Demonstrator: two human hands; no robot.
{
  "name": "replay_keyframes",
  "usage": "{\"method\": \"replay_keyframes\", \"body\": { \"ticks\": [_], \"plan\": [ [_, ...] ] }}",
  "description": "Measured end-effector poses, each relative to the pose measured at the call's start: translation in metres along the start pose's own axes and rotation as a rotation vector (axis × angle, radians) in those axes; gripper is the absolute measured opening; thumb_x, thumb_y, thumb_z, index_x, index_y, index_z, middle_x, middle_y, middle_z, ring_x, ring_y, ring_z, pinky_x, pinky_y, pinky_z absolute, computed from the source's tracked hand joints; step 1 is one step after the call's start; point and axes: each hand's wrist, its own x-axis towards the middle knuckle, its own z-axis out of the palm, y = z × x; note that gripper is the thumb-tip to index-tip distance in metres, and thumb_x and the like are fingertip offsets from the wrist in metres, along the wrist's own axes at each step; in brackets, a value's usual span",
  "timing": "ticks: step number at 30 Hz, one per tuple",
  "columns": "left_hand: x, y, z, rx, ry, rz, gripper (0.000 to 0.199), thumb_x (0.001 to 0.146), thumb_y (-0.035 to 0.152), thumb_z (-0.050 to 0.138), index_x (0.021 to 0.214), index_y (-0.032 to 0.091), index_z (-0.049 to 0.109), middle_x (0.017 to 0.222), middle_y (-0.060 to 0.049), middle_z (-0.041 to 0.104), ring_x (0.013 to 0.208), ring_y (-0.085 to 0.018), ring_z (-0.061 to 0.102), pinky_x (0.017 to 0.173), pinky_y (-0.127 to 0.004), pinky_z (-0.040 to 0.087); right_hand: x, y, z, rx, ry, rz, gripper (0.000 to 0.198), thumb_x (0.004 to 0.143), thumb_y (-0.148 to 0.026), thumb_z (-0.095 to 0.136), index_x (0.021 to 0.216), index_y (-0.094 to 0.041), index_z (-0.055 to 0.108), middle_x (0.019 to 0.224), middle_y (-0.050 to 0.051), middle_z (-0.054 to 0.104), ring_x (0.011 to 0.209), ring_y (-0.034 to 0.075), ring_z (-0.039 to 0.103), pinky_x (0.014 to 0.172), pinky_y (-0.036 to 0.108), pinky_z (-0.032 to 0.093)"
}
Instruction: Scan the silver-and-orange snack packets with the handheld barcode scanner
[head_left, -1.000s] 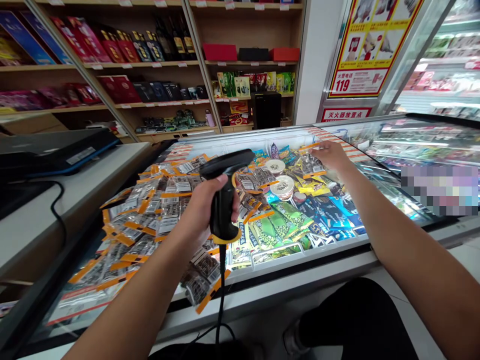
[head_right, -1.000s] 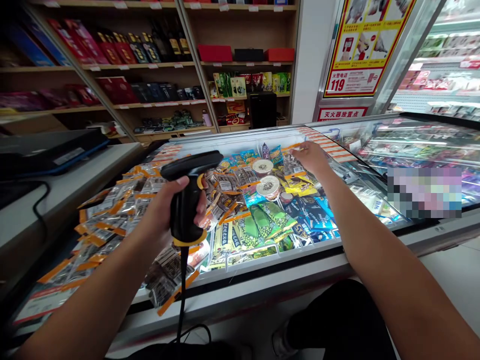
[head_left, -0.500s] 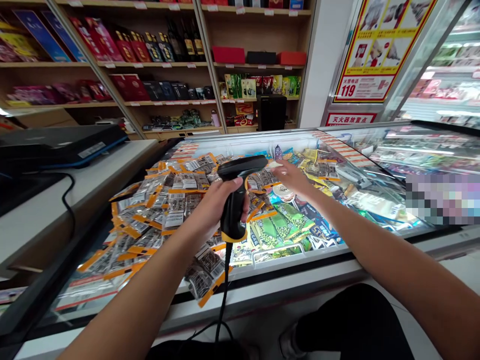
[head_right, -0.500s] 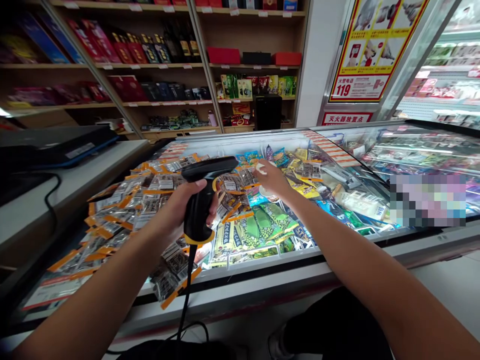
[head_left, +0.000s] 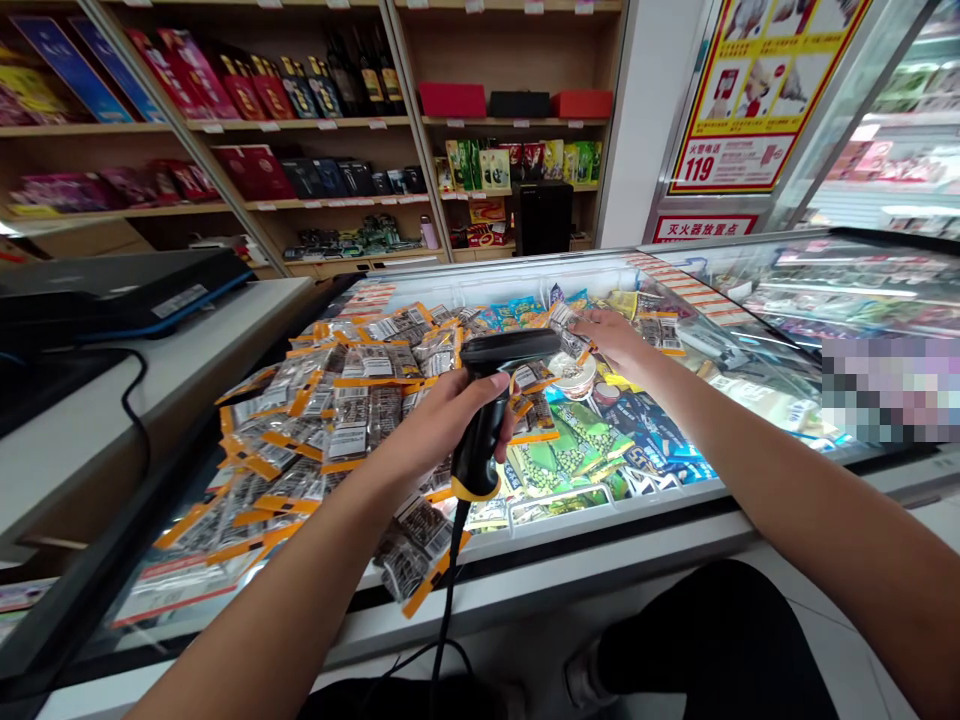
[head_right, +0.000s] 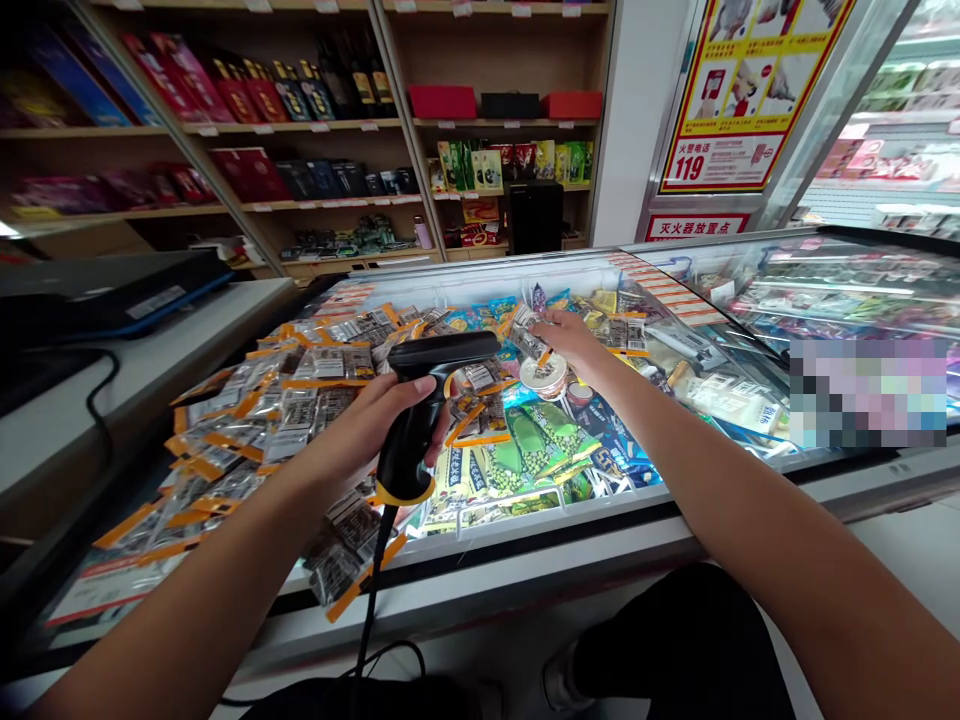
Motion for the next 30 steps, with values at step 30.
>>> {"method": "replay_keyframes", "body": {
  "ticks": [30],
  "plan": [
    [-0.001,0.003,0.004,0.069,0.039,0.045,0.030,0.090,0.047,0.061,0.088,0.018,0.051,0.063,-0.001,0.063,0.046,-0.015,0.060,0.046,-0.027,0.048,0.005,-0.002,-0.018,-0.360,0.238,-0.145,0.048,0.079,-0.032,0.067,0.124,-0.022,0.056,0.104,0.009,0.065,0.085,0.024,0.063,0.074,0.037,0.050]
  ]
}}
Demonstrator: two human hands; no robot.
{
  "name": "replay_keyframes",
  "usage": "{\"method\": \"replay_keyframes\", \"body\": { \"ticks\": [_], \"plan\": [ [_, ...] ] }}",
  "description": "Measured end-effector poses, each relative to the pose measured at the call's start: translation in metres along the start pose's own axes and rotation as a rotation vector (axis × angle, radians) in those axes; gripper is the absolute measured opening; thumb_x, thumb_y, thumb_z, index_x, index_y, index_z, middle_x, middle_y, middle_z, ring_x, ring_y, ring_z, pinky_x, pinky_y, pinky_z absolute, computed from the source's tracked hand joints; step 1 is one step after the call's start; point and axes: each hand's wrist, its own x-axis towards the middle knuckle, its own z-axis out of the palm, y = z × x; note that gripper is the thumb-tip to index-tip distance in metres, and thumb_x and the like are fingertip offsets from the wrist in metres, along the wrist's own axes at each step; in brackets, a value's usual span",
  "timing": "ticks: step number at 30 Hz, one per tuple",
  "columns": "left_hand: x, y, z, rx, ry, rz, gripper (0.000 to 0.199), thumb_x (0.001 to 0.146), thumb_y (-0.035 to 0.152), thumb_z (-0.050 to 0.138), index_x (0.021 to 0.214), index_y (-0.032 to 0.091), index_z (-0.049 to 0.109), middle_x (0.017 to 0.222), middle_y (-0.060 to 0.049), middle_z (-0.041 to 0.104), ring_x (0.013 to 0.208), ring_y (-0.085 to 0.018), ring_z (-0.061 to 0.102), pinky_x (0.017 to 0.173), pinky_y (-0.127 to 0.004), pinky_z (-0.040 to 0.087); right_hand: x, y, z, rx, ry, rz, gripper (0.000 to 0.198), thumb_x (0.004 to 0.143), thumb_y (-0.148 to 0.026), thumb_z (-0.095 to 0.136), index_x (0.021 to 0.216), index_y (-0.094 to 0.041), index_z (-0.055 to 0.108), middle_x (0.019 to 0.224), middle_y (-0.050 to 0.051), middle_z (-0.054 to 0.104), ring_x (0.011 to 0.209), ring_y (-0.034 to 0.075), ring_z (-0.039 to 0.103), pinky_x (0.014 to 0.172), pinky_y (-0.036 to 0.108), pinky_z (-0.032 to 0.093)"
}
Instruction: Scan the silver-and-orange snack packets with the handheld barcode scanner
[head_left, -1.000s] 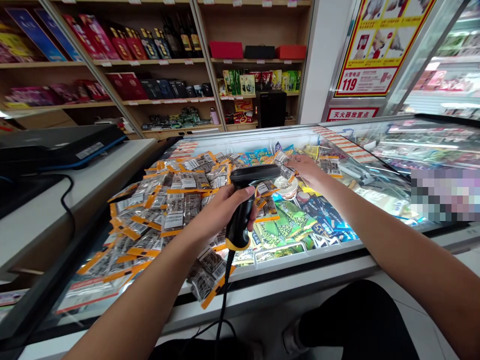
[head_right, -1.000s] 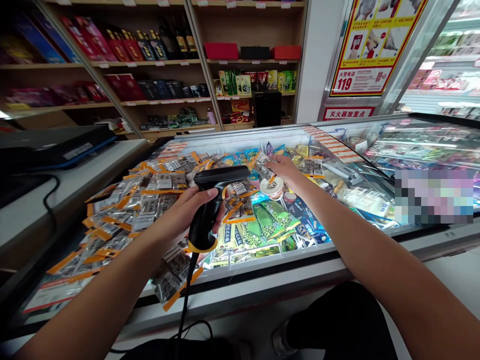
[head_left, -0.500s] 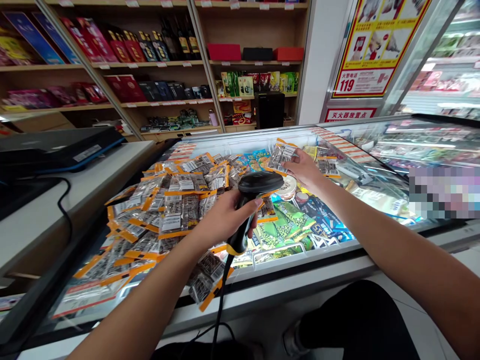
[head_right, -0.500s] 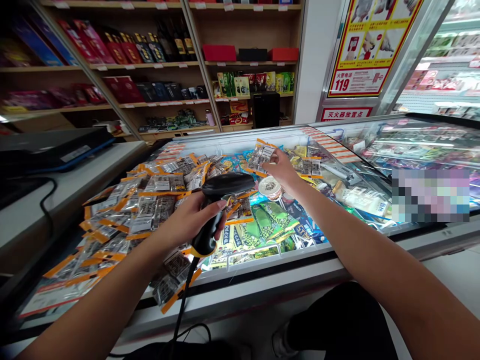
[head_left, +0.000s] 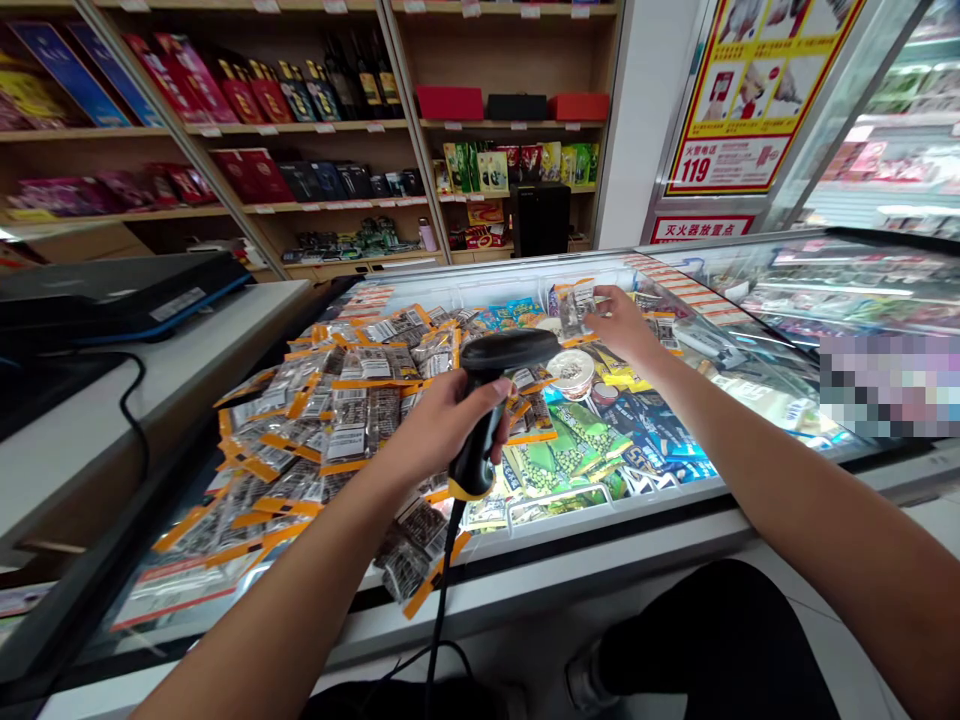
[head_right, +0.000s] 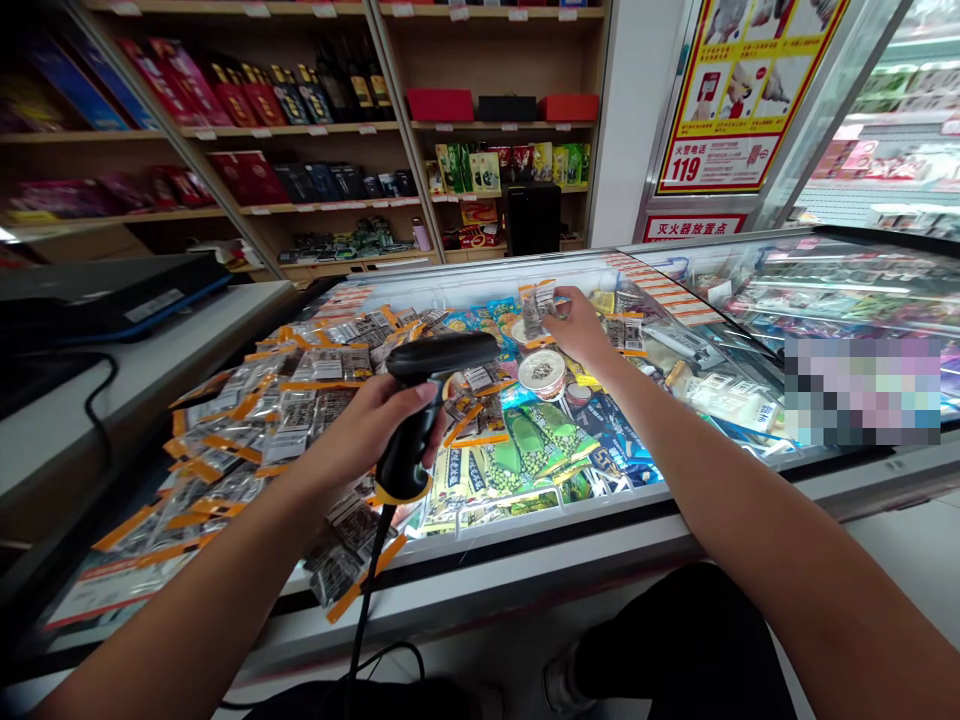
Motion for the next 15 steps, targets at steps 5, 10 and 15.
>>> {"method": "replay_keyframes", "body": {
  "ticks": [5,10,15],
  "plan": [
    [0.006,0.000,-0.009,-0.131,0.156,0.064,0.033,0.087,0.050,0.058,0.091,0.018,0.054,0.062,-0.001,0.062,0.044,-0.014,0.057,0.044,-0.026,0.046,0.015,0.028,-0.046,-0.630,0.086,0.028,0.051,0.082,-0.024,0.063,0.132,-0.020,0.052,0.099,0.014,0.068,0.100,0.035,0.061,0.092,0.055,0.040],
    [0.008,-0.003,-0.010,-0.133,0.261,0.071,0.033,0.085,0.051,0.060,0.089,0.019,0.053,0.064,-0.001,0.063,0.046,-0.015,0.058,0.044,-0.027,0.047,0.010,0.023,-0.057,-0.823,0.213,0.080,0.057,0.078,-0.036,0.072,0.126,-0.012,0.055,0.123,0.027,0.060,0.122,0.048,0.046,0.096,0.065,0.032],
    [0.007,-0.001,-0.006,-0.102,0.208,0.071,0.033,0.087,0.052,0.060,0.088,0.019,0.054,0.064,-0.002,0.063,0.045,-0.015,0.059,0.043,-0.027,0.045,-0.025,-0.029,-0.010,-0.258,-0.232,-0.186,0.045,0.098,-0.051,0.051,0.132,-0.022,0.054,0.105,0.014,0.070,0.095,0.031,0.065,0.082,0.046,0.050]
  ]
}}
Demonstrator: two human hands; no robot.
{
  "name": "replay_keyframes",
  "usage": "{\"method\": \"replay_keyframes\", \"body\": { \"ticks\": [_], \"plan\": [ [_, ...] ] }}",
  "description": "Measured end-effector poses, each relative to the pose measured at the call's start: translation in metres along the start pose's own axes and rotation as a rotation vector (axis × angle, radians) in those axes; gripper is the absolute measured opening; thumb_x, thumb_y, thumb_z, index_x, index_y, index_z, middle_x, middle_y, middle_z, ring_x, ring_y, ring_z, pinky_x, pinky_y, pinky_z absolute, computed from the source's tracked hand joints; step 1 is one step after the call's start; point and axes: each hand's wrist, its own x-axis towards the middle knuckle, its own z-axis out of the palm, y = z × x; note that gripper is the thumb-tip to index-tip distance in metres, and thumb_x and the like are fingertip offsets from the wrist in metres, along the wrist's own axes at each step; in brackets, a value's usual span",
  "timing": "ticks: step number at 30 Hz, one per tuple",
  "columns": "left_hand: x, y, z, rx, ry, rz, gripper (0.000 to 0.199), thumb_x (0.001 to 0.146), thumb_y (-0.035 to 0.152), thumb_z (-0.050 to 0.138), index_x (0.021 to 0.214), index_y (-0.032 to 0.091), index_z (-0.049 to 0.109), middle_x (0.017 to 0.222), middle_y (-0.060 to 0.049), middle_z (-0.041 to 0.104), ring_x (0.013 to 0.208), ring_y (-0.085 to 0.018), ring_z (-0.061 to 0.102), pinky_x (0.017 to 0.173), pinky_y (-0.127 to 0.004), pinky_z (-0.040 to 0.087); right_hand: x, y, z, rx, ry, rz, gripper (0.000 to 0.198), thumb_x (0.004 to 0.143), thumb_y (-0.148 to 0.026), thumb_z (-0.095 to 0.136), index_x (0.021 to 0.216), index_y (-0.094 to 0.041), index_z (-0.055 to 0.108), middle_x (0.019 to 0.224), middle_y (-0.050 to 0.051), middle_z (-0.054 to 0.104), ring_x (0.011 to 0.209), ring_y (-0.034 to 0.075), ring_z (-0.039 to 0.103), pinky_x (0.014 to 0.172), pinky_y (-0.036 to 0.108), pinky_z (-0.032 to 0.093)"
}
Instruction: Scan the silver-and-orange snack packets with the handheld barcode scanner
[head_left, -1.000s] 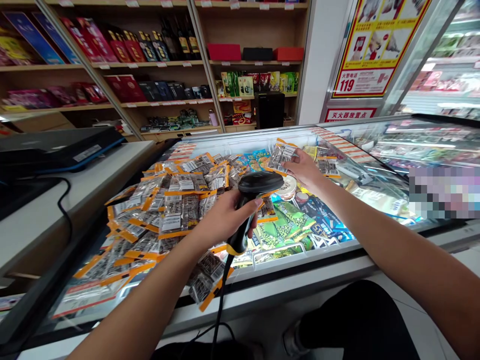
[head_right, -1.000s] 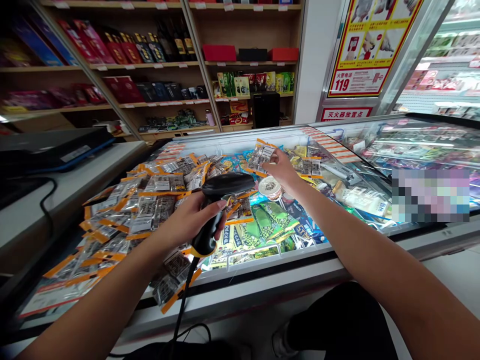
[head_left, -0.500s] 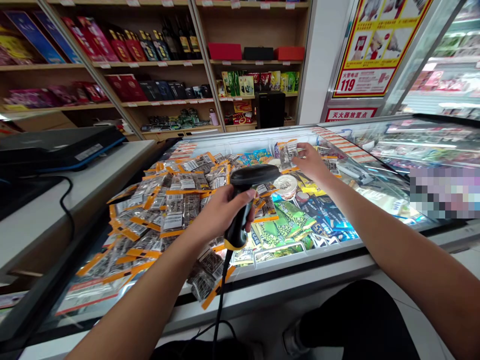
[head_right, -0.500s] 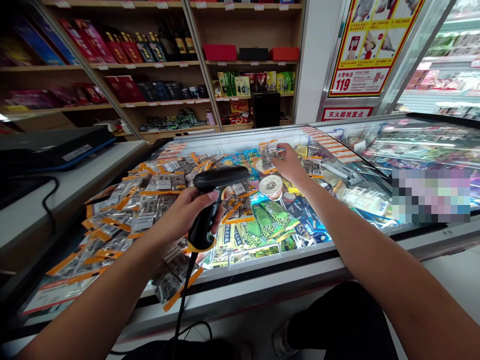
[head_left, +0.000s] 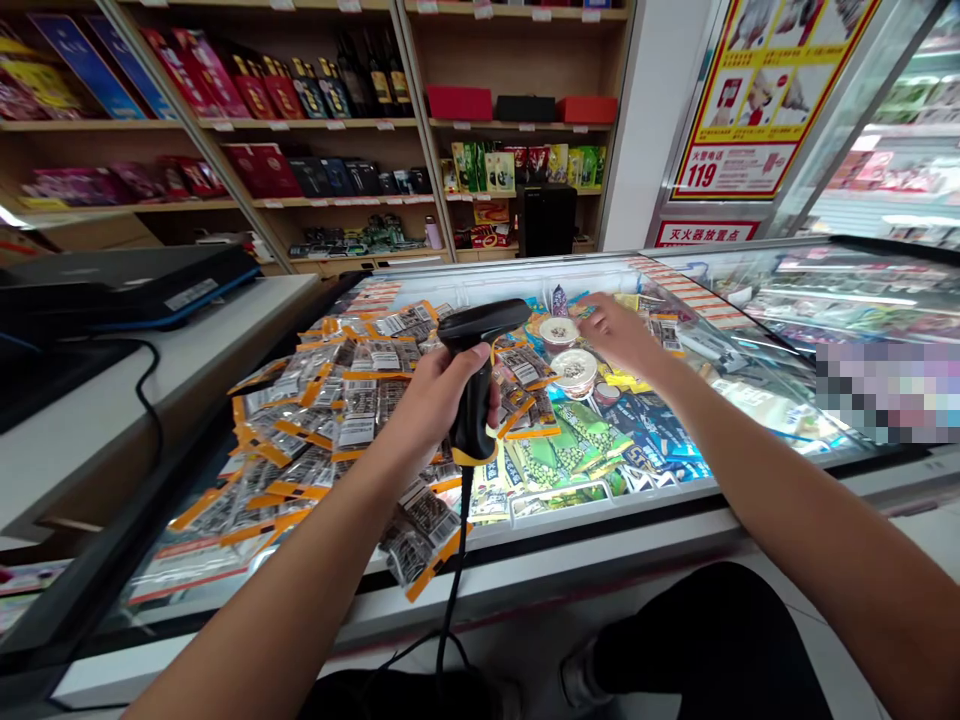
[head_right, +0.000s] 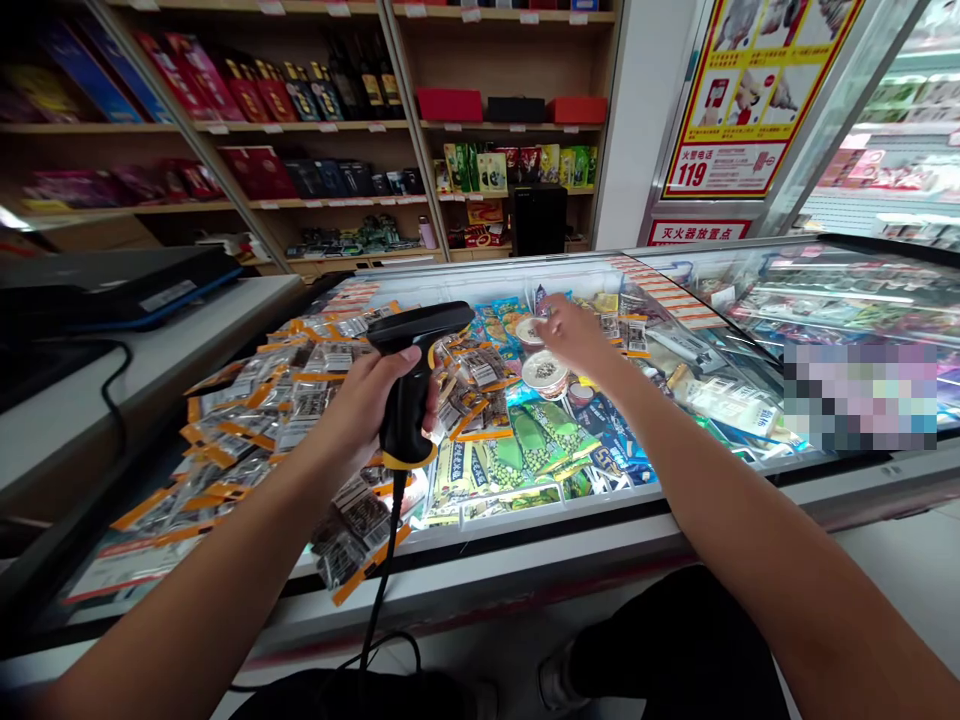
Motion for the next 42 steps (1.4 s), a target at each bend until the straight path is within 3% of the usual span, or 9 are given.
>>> {"method": "replay_keyframes", "body": {
  "ticks": [3,7,10,13,17,21,29,42],
  "plan": [
    [-0.001,0.002,0.002,0.040,-0.025,0.006,0.032,0.088,0.050,0.060,0.084,0.019,0.053,0.063,-0.002,0.063,0.045,-0.015,0.058,0.044,-0.027,0.046,-0.009,-0.029,0.036,0.184,-0.178,-0.007,0.059,0.092,-0.064,0.056,0.138,-0.028,0.052,0.110,0.012,0.070,0.093,0.030,0.066,0.078,0.045,0.052],
    [-0.002,0.003,0.003,0.056,-0.026,0.015,0.032,0.088,0.050,0.059,0.088,0.019,0.052,0.063,-0.001,0.063,0.045,-0.015,0.058,0.045,-0.028,0.047,-0.011,-0.032,0.059,0.214,-0.215,0.087,0.085,0.071,-0.063,0.080,0.143,-0.028,0.050,0.124,0.015,0.066,0.108,0.038,0.063,0.088,0.053,0.051],
    [-0.002,0.003,0.003,0.046,-0.034,0.002,0.033,0.088,0.051,0.059,0.089,0.019,0.050,0.064,-0.001,0.063,0.045,-0.015,0.059,0.044,-0.027,0.047,-0.009,-0.024,0.051,0.308,-0.183,0.071,0.074,0.074,-0.055,0.081,0.137,-0.026,0.057,0.134,0.015,0.062,0.119,0.037,0.060,0.096,0.052,0.050],
    [-0.001,0.001,0.001,0.029,-0.030,0.011,0.033,0.088,0.050,0.059,0.087,0.019,0.049,0.063,-0.001,0.063,0.044,-0.015,0.059,0.043,-0.027,0.046,-0.006,-0.019,0.036,0.298,-0.022,0.025,0.055,0.085,-0.052,0.069,0.130,-0.022,0.060,0.128,0.013,0.066,0.117,0.035,0.062,0.100,0.052,0.048],
    [0.000,-0.001,0.000,-0.002,-0.021,0.037,0.032,0.089,0.051,0.056,0.086,0.019,0.050,0.062,-0.001,0.064,0.044,-0.015,0.060,0.044,-0.026,0.048,-0.004,-0.018,0.030,0.264,0.151,0.000,0.055,0.089,-0.056,0.060,0.131,-0.020,0.056,0.127,0.014,0.066,0.115,0.034,0.062,0.096,0.050,0.051],
    [-0.001,-0.001,0.001,-0.045,-0.046,0.018,0.034,0.090,0.051,0.055,0.084,0.019,0.051,0.063,-0.002,0.064,0.045,-0.016,0.060,0.043,-0.027,0.048,-0.005,-0.021,0.033,0.267,0.147,-0.056,0.053,0.090,-0.057,0.059,0.129,-0.021,0.055,0.124,0.012,0.067,0.111,0.032,0.064,0.093,0.047,0.052],
    [-0.001,-0.001,0.001,-0.079,-0.083,0.000,0.036,0.090,0.053,0.057,0.086,0.017,0.056,0.062,-0.002,0.063,0.045,-0.017,0.060,0.044,-0.028,0.047,-0.004,-0.020,0.033,0.278,0.114,-0.035,0.045,0.091,-0.058,0.056,0.120,-0.022,0.056,0.109,0.010,0.069,0.094,0.029,0.065,0.084,0.045,0.053],
    [0.002,-0.004,-0.004,-0.098,-0.069,0.004,0.038,0.089,0.055,0.057,0.090,0.017,0.057,0.064,-0.002,0.064,0.047,-0.016,0.060,0.045,-0.027,0.048,-0.003,-0.020,0.028,0.235,0.145,0.005,0.052,0.089,-0.058,0.058,0.125,-0.020,0.055,0.118,0.013,0.067,0.104,0.033,0.064,0.090,0.050,0.052]
  ]
}}
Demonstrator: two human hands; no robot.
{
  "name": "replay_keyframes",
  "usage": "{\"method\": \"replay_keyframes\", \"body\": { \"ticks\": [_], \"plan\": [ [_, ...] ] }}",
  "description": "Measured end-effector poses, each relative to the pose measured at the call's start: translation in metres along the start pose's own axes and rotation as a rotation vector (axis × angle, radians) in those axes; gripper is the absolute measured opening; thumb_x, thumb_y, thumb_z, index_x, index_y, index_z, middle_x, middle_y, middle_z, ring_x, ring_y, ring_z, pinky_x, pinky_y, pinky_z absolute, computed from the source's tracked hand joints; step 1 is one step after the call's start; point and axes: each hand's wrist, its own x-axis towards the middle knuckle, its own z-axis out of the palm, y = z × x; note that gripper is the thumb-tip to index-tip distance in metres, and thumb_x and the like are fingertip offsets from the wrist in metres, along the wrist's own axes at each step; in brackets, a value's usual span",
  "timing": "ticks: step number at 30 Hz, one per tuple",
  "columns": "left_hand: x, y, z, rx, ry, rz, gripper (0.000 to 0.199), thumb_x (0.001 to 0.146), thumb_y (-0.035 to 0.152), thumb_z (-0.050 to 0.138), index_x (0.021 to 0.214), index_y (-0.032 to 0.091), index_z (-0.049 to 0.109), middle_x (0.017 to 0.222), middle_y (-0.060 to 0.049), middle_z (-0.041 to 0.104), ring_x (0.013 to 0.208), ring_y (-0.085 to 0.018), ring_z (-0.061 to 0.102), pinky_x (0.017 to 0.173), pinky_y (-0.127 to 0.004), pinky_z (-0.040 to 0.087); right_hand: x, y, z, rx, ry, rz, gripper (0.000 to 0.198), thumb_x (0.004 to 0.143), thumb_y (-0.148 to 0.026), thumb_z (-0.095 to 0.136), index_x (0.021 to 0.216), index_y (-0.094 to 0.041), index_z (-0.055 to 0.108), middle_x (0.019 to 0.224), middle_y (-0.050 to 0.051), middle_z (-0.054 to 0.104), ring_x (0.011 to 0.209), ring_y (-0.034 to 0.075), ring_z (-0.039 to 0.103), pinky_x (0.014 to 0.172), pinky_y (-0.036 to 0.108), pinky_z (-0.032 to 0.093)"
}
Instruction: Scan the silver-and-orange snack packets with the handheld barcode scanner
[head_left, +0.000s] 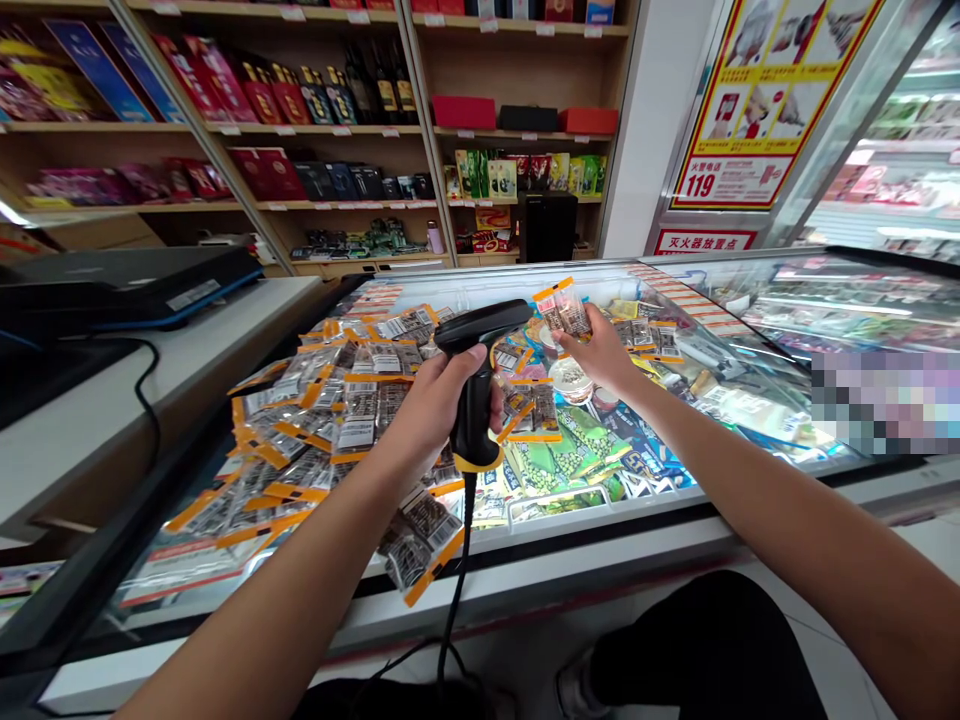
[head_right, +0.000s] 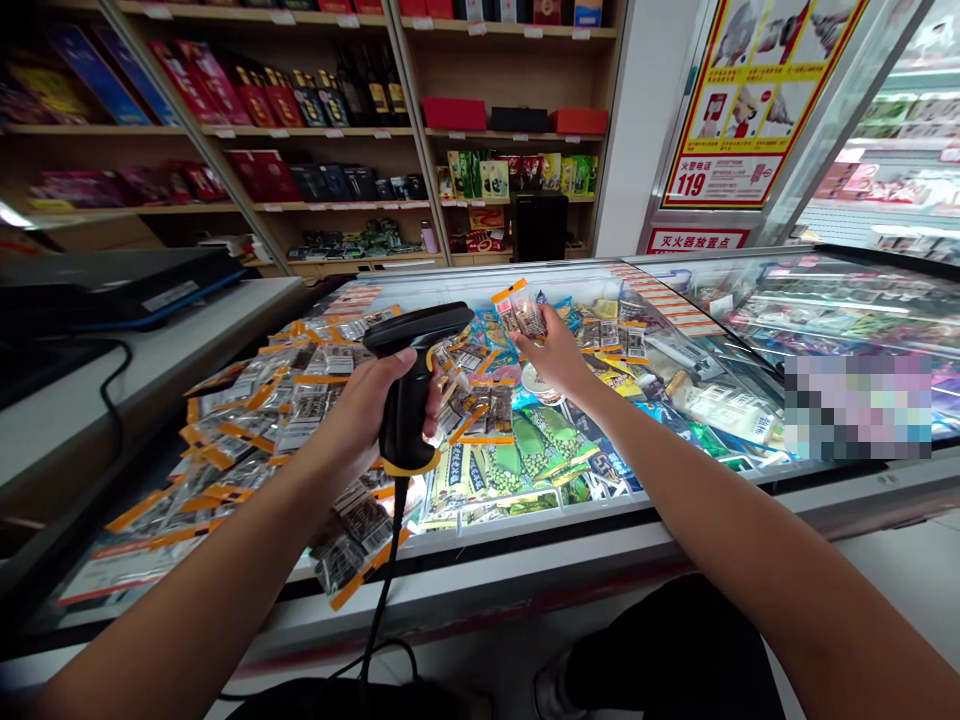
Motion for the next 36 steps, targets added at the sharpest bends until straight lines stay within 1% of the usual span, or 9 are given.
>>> {"method": "replay_keyframes", "body": {
  "ticks": [8,14,18,22,24,26,29,32,36],
  "plan": [
    [0.001,0.000,0.000,-0.025,0.035,-0.034,0.039,0.087,0.056,0.058,0.087,0.017,0.058,0.063,-0.003,0.064,0.046,-0.015,0.059,0.043,-0.026,0.047,0.002,0.001,0.000,-0.079,0.031,-0.016,0.050,0.090,-0.055,0.059,0.127,-0.021,0.053,0.129,0.015,0.063,0.118,0.034,0.060,0.096,0.048,0.049],
    [0.001,0.002,0.000,-0.068,0.093,-0.054,0.037,0.084,0.054,0.060,0.087,0.017,0.057,0.064,-0.003,0.063,0.047,-0.015,0.060,0.044,-0.026,0.048,0.015,0.029,-0.040,-0.452,0.094,0.286,0.086,0.080,-0.049,0.071,0.149,-0.017,0.031,0.108,0.016,0.069,0.098,0.036,0.066,0.087,0.052,0.049],
    [-0.001,0.004,0.002,-0.067,0.091,-0.051,0.037,0.085,0.054,0.060,0.091,0.018,0.056,0.064,-0.002,0.062,0.046,-0.015,0.058,0.043,-0.026,0.047,0.019,0.051,-0.067,-0.781,0.134,0.390,0.079,0.076,-0.050,0.073,0.142,-0.018,0.043,0.126,0.023,0.061,0.123,0.047,0.050,0.096,0.062,0.039],
    [0.000,0.002,0.002,-0.052,0.069,-0.047,0.038,0.085,0.054,0.060,0.090,0.017,0.057,0.065,-0.002,0.063,0.048,-0.015,0.059,0.044,-0.026,0.048,0.018,0.043,-0.062,-0.793,0.222,0.222,0.072,0.076,-0.050,0.074,0.135,-0.015,0.053,0.137,0.026,0.050,0.131,0.049,0.039,0.101,0.064,0.033],
    [0.000,0.002,0.002,-0.041,0.062,-0.049,0.038,0.085,0.055,0.060,0.089,0.017,0.056,0.065,-0.003,0.063,0.048,-0.015,0.059,0.043,-0.026,0.048,0.012,0.027,-0.050,-0.566,0.071,0.051,0.057,0.085,-0.050,0.066,0.131,-0.019,0.057,0.129,0.019,0.058,0.124,0.040,0.049,0.100,0.057,0.039],
    [0.000,0.001,0.003,-0.033,0.051,-0.045,0.038,0.086,0.055,0.060,0.089,0.017,0.057,0.064,-0.003,0.063,0.047,-0.015,0.058,0.043,-0.026,0.048,0.002,0.007,-0.035,-0.307,-0.232,-0.051,0.049,0.090,-0.054,0.061,0.130,-0.026,0.060,0.123,0.013,0.064,0.114,0.033,0.058,0.096,0.051,0.046],
    [0.000,0.001,0.003,-0.022,0.044,-0.036,0.037,0.086,0.054,0.059,0.088,0.017,0.057,0.063,-0.003,0.063,0.047,-0.015,0.059,0.044,-0.027,0.048,-0.016,-0.015,-0.016,-0.280,-0.590,-0.085,0.064,0.077,-0.066,0.072,0.133,-0.037,0.061,0.137,0.010,0.058,0.129,0.039,0.049,0.101,0.058,0.043],
    [0.000,0.000,0.004,-0.004,0.056,-0.031,0.038,0.086,0.055,0.059,0.083,0.018,0.055,0.063,-0.004,0.063,0.047,-0.016,0.059,0.044,-0.028,0.048,-0.027,-0.021,-0.008,-0.395,-0.653,-0.058,0.086,0.062,-0.073,0.080,0.137,-0.039,0.058,0.145,0.011,0.050,0.141,0.048,0.031,0.105,0.065,0.036],
    [0.000,0.001,0.004,0.024,0.054,-0.030,0.036,0.087,0.054,0.058,0.084,0.018,0.054,0.063,-0.004,0.064,0.047,-0.016,0.060,0.044,-0.027,0.047,-0.022,-0.010,-0.012,-0.390,-0.620,-0.040,0.092,0.060,-0.072,0.080,0.138,-0.029,0.056,0.141,0.016,0.051,0.134,0.047,0.041,0.099,0.062,0.044]
  ]
}}
